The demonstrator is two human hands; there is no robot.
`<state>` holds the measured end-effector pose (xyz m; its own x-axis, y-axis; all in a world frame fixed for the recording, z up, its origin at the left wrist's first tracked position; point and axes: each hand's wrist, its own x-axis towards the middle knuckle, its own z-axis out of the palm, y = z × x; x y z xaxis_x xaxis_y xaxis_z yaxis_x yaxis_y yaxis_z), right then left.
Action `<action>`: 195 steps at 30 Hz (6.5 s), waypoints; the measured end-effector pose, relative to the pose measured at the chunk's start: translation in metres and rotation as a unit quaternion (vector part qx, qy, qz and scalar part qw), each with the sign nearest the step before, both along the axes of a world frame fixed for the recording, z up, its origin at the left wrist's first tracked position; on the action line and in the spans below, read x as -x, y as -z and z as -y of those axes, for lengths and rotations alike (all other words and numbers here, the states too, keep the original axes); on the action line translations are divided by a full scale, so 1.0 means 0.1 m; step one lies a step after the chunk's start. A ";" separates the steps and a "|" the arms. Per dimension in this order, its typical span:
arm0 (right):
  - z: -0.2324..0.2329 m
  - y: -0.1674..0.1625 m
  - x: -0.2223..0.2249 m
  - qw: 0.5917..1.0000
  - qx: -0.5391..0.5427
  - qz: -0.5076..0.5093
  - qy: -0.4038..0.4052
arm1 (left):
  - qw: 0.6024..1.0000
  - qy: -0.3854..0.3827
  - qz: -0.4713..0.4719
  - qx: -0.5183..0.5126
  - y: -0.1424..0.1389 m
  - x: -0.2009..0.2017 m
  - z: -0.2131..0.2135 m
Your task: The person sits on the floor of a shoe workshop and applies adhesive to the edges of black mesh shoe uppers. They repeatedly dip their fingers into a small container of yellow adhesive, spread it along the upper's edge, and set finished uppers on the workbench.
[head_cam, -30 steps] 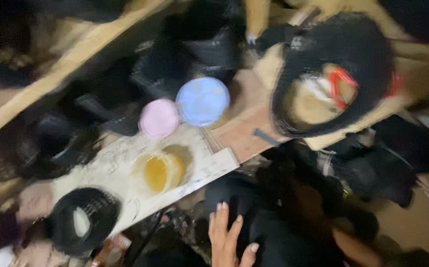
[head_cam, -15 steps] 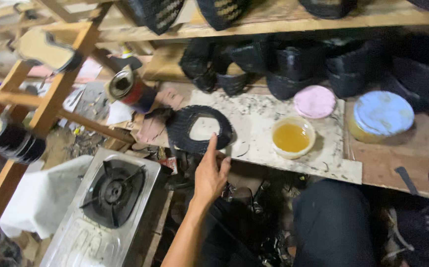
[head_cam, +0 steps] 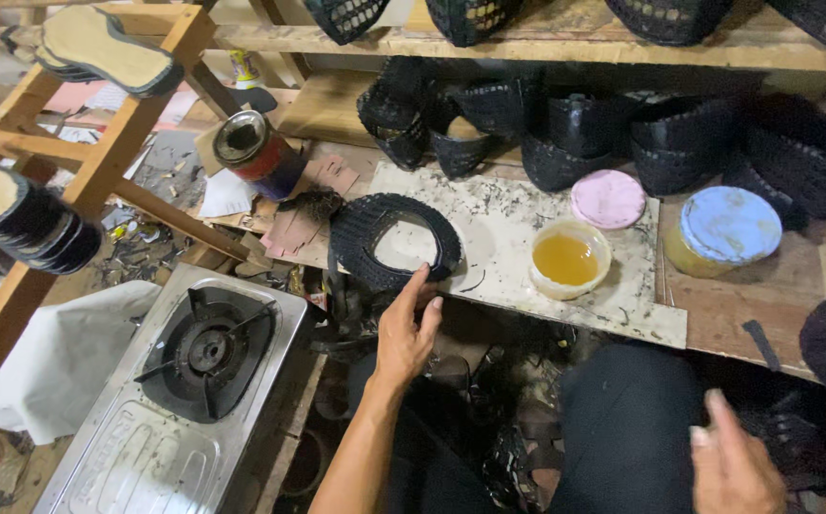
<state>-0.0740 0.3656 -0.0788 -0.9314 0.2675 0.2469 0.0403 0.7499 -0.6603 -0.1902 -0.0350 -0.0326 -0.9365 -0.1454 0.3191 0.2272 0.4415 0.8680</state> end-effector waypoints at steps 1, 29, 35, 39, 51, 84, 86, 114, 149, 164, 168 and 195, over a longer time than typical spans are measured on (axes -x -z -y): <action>0.13 -0.05 0.00 0.999 -0.017 -0.032 -0.024 | 1.000 -0.001 0.000 -0.006 0.00 0.00 0.01; 1.64 -0.60 0.65 0.916 0.306 0.144 -0.215 | 0.923 0.127 0.210 -0.296 0.19 -1.21 -0.52; 1.83 -1.04 0.57 0.885 0.159 0.265 -0.349 | 0.923 -0.134 0.145 -0.331 -0.10 -0.88 -0.13; 1.53 -1.31 1.07 0.939 -0.067 0.014 -0.338 | 0.796 -0.102 0.151 -0.577 -0.07 -0.83 0.00; 1.12 -1.35 2.06 0.896 -0.252 -0.125 -0.342 | 0.905 -0.061 0.234 -0.351 -0.15 -1.12 -0.14; 1.46 -1.12 0.90 0.769 0.210 -0.013 -0.604 | 0.717 0.214 0.229 -0.622 -0.43 -1.24 -0.24; 1.41 -1.12 0.87 0.787 0.193 -0.013 -0.586 | 0.710 0.195 0.225 -0.638 -0.43 -1.24 -0.23; 1.55 -0.31 2.16 0.866 -0.253 -0.046 -0.429 | 0.956 -0.148 -0.075 -0.241 -0.12 -1.04 0.35; 1.62 -1.21 1.04 0.836 -0.010 -0.190 -0.515 | 0.684 0.077 0.154 -0.709 -0.43 -1.02 -0.40; 1.61 -1.39 0.86 0.883 0.130 0.091 -0.441 | 0.830 0.052 0.291 -0.473 -0.55 -0.94 -0.48; 1.42 -1.55 1.45 0.908 -0.126 -0.052 -0.396 | 0.802 -0.015 0.328 -0.499 -0.60 -0.98 -0.49; 1.27 -1.24 0.96 0.858 -0.037 -0.175 -0.482 | 0.723 0.115 0.310 -0.607 -0.35 -0.85 -0.63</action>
<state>-0.1702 0.2387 0.0453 -0.5758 -0.6135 0.5404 -0.8134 0.3636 -0.4540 -0.1055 0.0283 0.0023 -0.8888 0.2171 -0.4035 -0.4254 -0.7183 0.5505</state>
